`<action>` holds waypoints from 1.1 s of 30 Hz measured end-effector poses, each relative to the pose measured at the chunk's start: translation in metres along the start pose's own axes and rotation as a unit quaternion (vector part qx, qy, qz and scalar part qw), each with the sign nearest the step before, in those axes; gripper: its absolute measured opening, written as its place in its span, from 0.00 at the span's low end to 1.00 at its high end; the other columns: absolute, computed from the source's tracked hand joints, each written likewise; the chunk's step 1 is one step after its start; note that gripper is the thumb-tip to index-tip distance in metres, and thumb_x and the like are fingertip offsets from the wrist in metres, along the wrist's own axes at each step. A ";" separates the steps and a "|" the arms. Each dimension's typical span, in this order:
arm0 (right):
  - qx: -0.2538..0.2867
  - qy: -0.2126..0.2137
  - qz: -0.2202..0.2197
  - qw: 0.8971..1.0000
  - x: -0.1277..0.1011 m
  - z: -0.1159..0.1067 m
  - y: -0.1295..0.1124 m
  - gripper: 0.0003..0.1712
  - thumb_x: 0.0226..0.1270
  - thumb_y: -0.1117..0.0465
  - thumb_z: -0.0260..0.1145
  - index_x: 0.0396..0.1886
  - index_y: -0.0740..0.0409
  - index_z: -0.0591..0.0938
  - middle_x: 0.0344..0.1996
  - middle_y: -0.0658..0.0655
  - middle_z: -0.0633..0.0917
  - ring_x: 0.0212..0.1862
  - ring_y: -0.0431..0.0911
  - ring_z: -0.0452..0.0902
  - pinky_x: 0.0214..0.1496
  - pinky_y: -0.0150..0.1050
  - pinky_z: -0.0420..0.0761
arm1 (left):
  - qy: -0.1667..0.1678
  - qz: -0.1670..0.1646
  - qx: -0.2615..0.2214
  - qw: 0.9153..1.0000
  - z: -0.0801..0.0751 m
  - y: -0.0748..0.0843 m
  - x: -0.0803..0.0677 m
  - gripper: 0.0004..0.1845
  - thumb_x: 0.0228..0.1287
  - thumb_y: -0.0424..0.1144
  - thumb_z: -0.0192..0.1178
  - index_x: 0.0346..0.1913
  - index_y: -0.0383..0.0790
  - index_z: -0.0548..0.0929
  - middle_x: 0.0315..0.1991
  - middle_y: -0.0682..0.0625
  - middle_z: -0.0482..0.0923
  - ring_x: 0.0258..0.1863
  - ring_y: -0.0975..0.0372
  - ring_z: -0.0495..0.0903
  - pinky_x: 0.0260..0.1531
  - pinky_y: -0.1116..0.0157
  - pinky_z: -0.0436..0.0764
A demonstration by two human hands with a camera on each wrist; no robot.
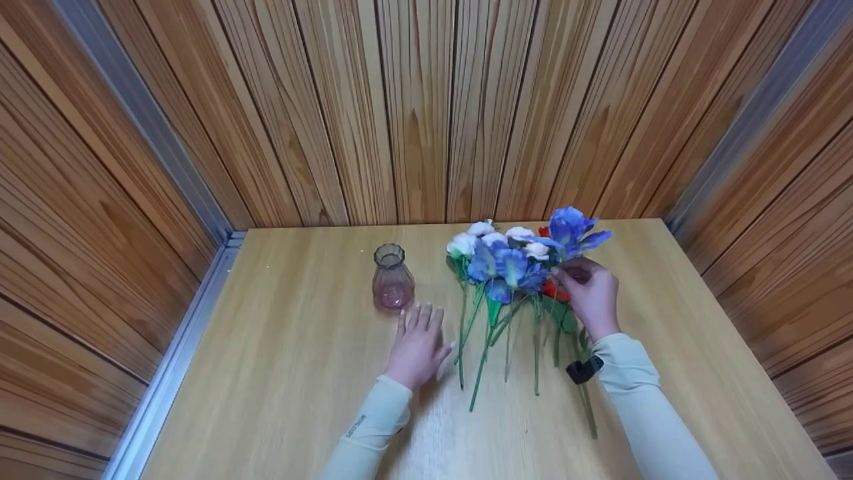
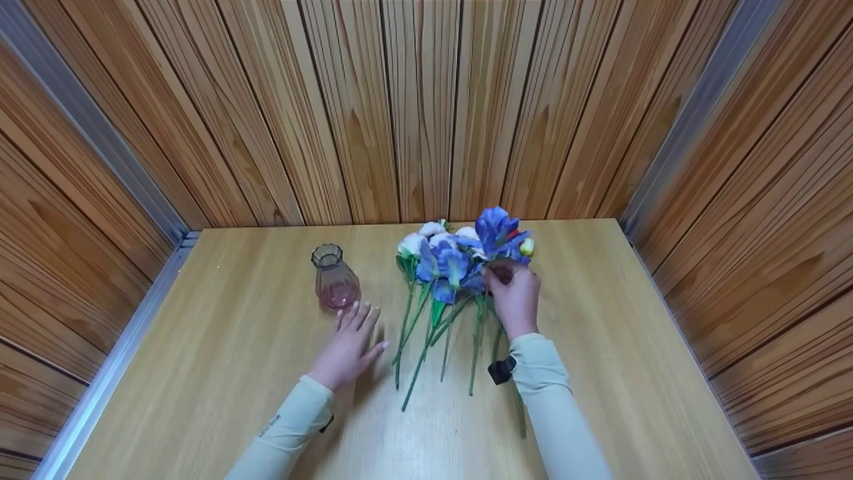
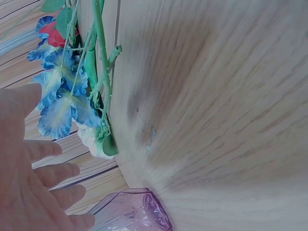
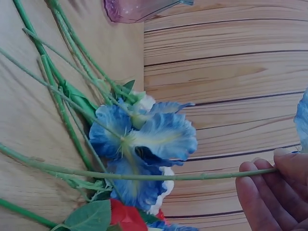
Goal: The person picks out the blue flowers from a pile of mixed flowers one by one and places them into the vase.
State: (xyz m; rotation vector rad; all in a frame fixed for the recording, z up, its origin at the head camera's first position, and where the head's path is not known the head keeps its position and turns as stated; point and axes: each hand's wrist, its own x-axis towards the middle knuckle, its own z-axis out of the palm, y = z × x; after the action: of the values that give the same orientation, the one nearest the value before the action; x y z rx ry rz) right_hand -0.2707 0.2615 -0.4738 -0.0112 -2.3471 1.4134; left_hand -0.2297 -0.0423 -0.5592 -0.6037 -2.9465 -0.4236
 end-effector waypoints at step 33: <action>0.124 -0.042 0.022 0.991 -0.017 0.012 -0.041 0.12 0.59 0.70 0.69 0.39 0.76 0.82 0.35 0.73 0.83 0.37 0.61 0.83 0.39 0.42 0.84 | -0.001 -0.015 -0.035 0.999 -0.001 0.003 0.000 0.37 0.69 0.57 0.52 0.72 0.39 0.60 0.71 0.38 0.56 0.71 0.46 0.52 0.68 0.45 0.44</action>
State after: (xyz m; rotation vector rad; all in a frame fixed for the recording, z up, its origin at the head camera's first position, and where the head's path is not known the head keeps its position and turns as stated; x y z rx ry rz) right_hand -0.2511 0.2280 -0.4493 0.0676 -2.2328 1.7495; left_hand -0.2289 -0.0397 -0.5577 -0.5689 -2.9563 -0.5324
